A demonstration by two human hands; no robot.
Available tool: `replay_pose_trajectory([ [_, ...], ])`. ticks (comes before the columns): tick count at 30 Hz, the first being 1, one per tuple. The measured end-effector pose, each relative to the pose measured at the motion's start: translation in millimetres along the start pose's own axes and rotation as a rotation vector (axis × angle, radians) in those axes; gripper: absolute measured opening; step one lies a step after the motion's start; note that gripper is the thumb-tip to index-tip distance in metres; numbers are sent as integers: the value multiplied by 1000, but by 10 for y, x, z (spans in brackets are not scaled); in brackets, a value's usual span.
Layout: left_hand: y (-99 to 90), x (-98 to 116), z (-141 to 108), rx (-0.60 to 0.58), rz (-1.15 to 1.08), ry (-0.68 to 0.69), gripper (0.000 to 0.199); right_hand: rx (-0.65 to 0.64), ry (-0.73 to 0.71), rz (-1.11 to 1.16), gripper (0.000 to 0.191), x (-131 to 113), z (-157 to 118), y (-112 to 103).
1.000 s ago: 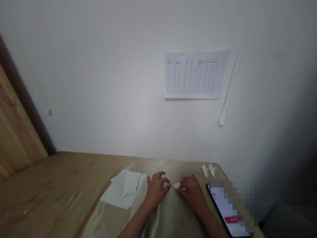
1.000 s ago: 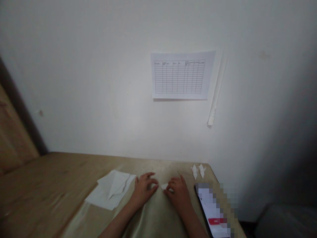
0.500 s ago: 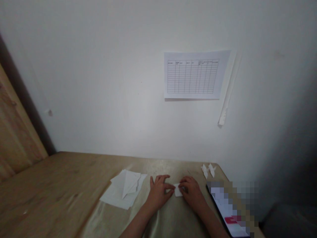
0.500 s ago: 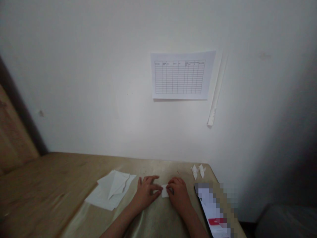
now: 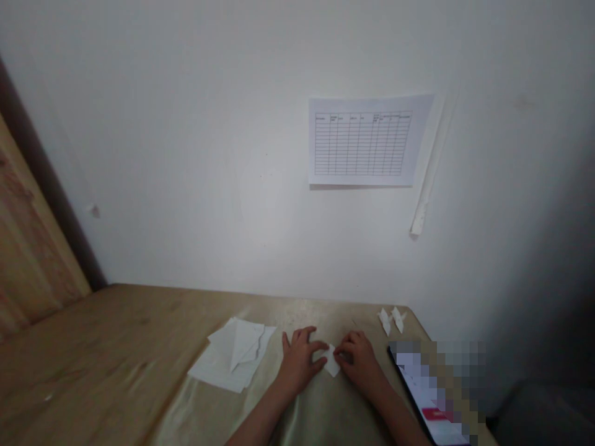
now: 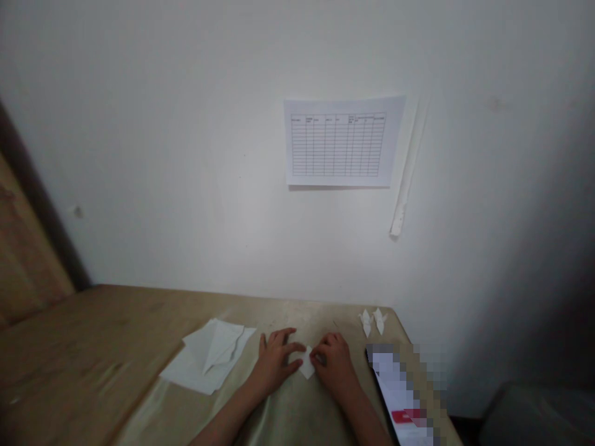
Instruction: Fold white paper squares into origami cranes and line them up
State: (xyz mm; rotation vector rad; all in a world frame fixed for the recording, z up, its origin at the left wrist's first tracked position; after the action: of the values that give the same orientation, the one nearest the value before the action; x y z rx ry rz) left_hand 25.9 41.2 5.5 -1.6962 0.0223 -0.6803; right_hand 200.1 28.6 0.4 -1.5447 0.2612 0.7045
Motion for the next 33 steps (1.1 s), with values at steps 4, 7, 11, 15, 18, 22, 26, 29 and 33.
replay_pose_trajectory([
  [4,-14,18,5,-7,-3,13,16,-17,6,-4,13,18,-3,0],
  [7,-24,-1,8,-19,-26,2,16,-14,15,5,14,19,-18,-23],
  [11,-36,-16,8,-34,-42,-18,17,-22,8,21,19,22,-31,-34],
  [15,-40,-1,0,-48,-45,-23,19,-46,-14,28,35,64,-25,-16],
  [18,-30,9,-10,-54,-46,-9,20,-51,-28,41,44,122,-16,2],
  [22,-11,16,-21,-60,-40,18,28,-67,-20,36,49,180,-1,22],
  [26,-16,27,-28,-60,-38,35,27,-72,-21,38,46,174,2,12],
  [29,-30,28,-26,-58,-28,29,23,-71,-17,44,38,153,-11,-8],
  [33,-27,20,-13,-76,-14,17,25,-79,-26,41,26,116,-33,-32],
])
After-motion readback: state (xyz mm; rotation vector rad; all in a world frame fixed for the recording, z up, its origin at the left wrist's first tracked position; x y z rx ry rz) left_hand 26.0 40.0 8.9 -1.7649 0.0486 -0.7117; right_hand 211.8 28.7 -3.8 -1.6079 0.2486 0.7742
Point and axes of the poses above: each hand's wrist, its own z-axis towards the middle knuckle, its own y-axis out of the palm, x = y × z, the point moved 5 cm from there along z, towards the middle knuckle, and after that the axes turned 14 degrees about -x, right-handed, at the moved point
